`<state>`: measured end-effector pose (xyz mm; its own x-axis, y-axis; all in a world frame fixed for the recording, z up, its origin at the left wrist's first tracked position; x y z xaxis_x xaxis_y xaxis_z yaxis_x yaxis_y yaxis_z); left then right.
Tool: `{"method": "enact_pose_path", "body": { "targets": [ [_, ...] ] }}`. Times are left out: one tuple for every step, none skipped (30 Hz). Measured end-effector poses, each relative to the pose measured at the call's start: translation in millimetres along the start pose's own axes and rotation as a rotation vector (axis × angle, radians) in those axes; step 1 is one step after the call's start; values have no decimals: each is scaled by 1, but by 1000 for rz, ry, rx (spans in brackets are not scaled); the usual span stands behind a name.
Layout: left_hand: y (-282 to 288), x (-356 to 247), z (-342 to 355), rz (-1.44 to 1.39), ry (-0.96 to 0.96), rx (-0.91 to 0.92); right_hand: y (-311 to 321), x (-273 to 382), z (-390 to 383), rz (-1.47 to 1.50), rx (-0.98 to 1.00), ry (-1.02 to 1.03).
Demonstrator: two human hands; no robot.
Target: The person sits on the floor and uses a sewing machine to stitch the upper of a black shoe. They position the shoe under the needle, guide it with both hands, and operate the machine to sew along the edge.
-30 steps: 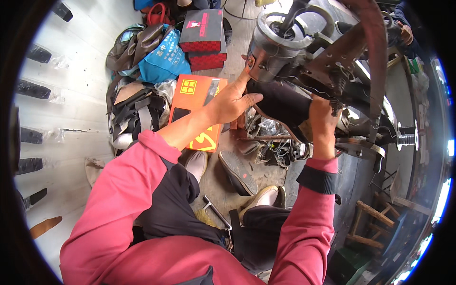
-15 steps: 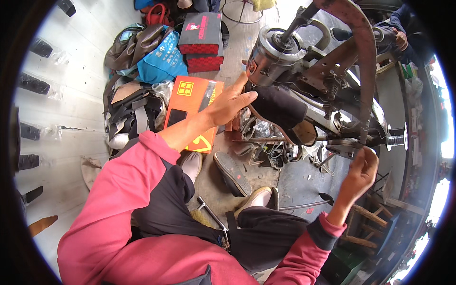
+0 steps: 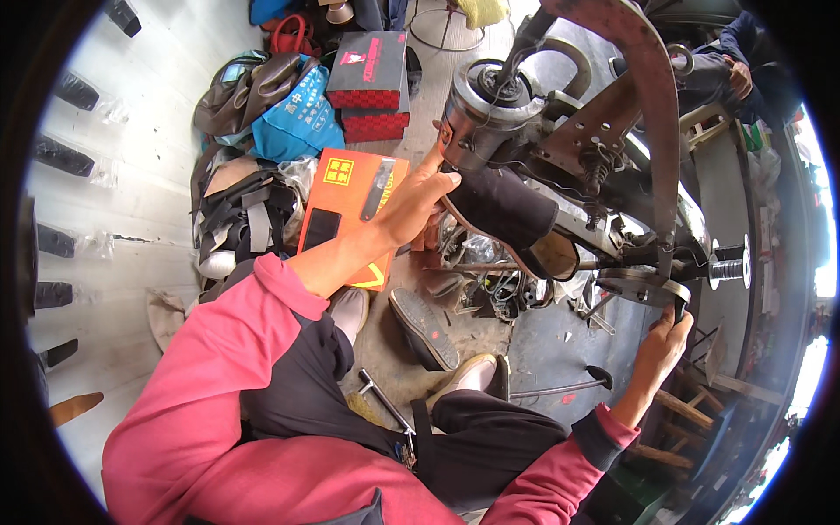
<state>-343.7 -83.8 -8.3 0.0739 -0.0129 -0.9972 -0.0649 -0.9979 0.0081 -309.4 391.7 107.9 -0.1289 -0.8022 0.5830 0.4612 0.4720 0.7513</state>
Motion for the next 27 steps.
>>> {"method": "enact_pose_path", "body": {
  "targets": [
    [1,-6,1,-6,-59,-18,0,-12,1,-22,-18,-33],
    [1,-9,1,-10,-83,-22,1,-24,4,-16,-27,-57],
    [1,-11,1,-13,-106,-25,0,-35,9,22,-22,-56],
    [1,-10,1,-14,-93,-17,-2,-51,12,-16,-29,-83],
    [1,-10,1,-6,-84,-20,-7,-67,14,-20,-19,-87],
    [1,-12,1,-8,-100,-4,-14,-82,15,-24,-8,-91],
    [1,-15,1,0,-117,1,-23,-103,16,23,38,-160],
    [1,-12,1,4,-82,23,-33,-115,15,47,73,-154],
    [1,-10,0,10,-47,44,-47,-128,11,49,117,-199],
    [1,-2,-1,11,38,80,-63,-141,4,61,154,-277],
    [1,4,-3,3,112,114,-87,-132,-5,53,212,-166],
    [7,-5,-4,75,29,102,-103,-129,-14,33,243,-172],
    [12,-17,-4,140,-67,90,-120,-118,-23,61,348,-153],
    [16,-26,-5,208,-138,78,-140,-113,-36,67,440,-218],
    [32,-33,-9,236,-163,-63,-147,-103,-44,149,474,-249],
    [40,-46,-13,248,-253,-130,-153,-95,-52,231,535,-316],
    [50,-55,-15,276,-288,-183,-151,-88,-56,215,521,-360],
    [59,-66,-18,300,-339,-248,-153,-79,-60,295,538,-394],
    [63,-75,-20,290,-386,-305,-151,-73,-61,249,524,-395],
    [62,-75,-16,311,-349,-302,-150,-66,-62,244,524,-393],
    [63,-79,-12,326,-345,-317,-149,-63,-63,256,525,-412],
    [63,-82,-9,341,-352,-336,-147,-60,-63,236,522,-399],
    [64,-84,-8,325,-361,-347,-147,-59,-63,234,518,-405],
    [65,-86,-11,347,-385,-371,-148,-61,-64,248,517,-435],
    [65,-88,-16,365,-419,-396,-148,-60,-64,248,515,-425],
    [65,-87,-20,384,-429,-421,-149,-61,-64,263,516,-438],
    [63,-87,-26,354,-464,-409,-150,-63,-65,280,512,-460]
  ]
}}
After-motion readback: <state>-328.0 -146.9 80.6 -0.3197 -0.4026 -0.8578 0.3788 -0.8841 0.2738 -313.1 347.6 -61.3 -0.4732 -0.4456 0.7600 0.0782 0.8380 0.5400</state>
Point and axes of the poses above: each hand's wrist, its own z-axis towards the middle knuckle, its own y-axis out of the back of the hand, x = y × z, the point moved 10 cm from there along z, towards the middle knuckle, and after that the axes turned 11 degrees about z, right-handed, at the moved point
